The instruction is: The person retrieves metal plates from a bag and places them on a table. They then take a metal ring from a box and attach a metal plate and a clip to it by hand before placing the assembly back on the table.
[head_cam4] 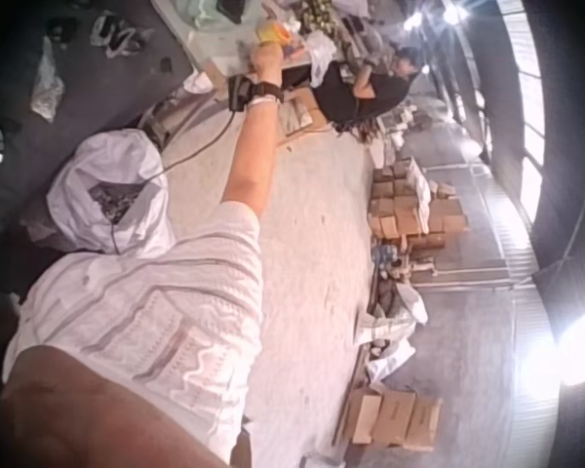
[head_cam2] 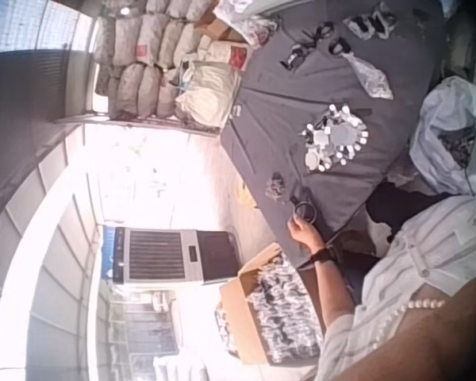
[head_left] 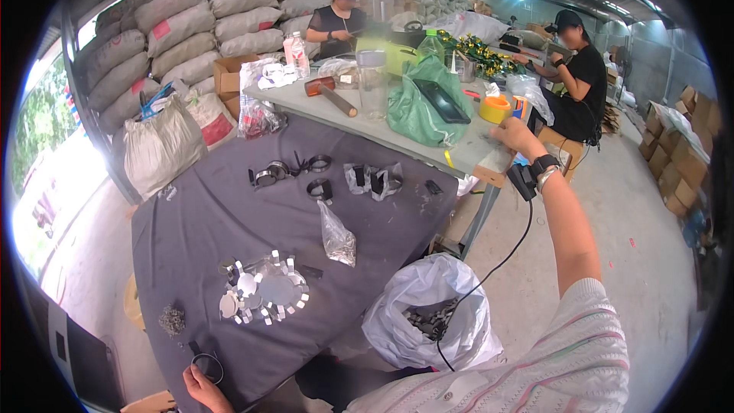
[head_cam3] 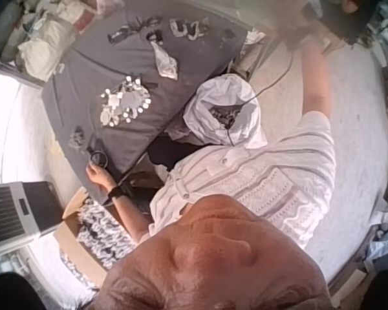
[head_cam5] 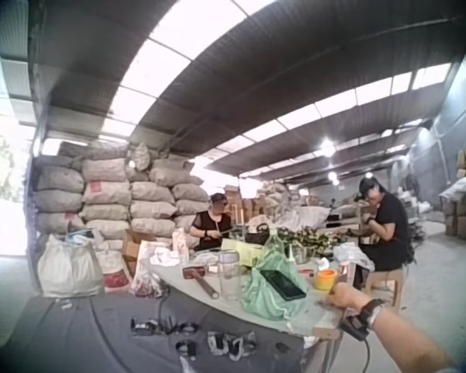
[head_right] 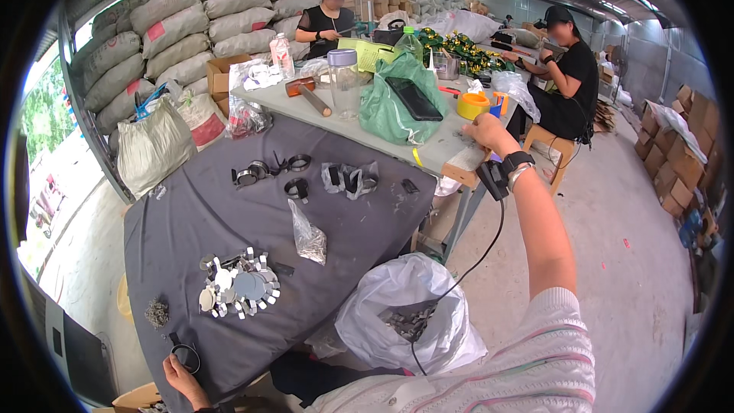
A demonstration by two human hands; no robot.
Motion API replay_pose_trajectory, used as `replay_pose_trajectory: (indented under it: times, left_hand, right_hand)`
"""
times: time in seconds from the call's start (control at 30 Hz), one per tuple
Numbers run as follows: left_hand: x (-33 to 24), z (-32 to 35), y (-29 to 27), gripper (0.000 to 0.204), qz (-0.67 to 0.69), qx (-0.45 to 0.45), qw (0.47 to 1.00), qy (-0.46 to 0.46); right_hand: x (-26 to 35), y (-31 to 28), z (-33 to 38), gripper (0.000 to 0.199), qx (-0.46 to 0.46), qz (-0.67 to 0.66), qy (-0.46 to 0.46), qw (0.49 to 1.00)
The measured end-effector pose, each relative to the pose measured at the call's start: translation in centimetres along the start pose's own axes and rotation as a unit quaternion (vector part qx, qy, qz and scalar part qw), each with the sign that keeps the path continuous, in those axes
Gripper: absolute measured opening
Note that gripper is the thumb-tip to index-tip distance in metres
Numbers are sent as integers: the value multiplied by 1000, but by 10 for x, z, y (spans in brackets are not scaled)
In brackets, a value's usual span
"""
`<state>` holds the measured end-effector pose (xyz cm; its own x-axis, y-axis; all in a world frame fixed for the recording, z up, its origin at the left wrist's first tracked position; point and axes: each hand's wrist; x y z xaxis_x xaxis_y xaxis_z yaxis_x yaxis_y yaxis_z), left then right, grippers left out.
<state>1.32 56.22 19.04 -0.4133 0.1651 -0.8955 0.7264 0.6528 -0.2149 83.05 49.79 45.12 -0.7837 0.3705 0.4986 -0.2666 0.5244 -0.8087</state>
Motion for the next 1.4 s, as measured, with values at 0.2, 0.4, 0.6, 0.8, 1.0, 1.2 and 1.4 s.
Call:
replay_pose_trajectory:
  times: [0.2,0.4,0.6,0.8,1.0,1.2,1.4]
  left_hand:
    - [-15,5,-1,25,-18,0,1000,-1]
    - [-23,9,1,25,-22,-8,1000,-5]
    - [-26,10,0,21,-30,-5,1000,8]
    - [-23,10,0,22,-24,-11,1000,11]
    - [-30,10,3,21,-19,10,1000,-15]
    - [-12,10,-22,22,-38,0,999,-37]
    - [-56,14,2,20,-50,29,997,-54]
  right_hand:
    - [28,-1,12,36,35,-33,27,998]
    - [39,4,-3,29,99,2,-14,995]
    - [12,10,-14,16,84,-113,10,990]
    - [-10,0,-7,13,83,-280,33,956]
    - [-39,-12,-6,11,13,-390,74,918]
    - [58,-1,-3,18,90,-530,-95,838]
    - [249,55,77,20,245,-506,-240,791]
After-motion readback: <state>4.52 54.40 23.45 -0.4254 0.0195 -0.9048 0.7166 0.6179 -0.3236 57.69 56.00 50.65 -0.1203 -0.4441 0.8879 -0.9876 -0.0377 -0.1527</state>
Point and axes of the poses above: each hand's wrist, its own z-axis away from the middle knuckle, its own y-axis out of the palm, x = y × z, and after that the axes turned 7 degrees about -y, right-handed
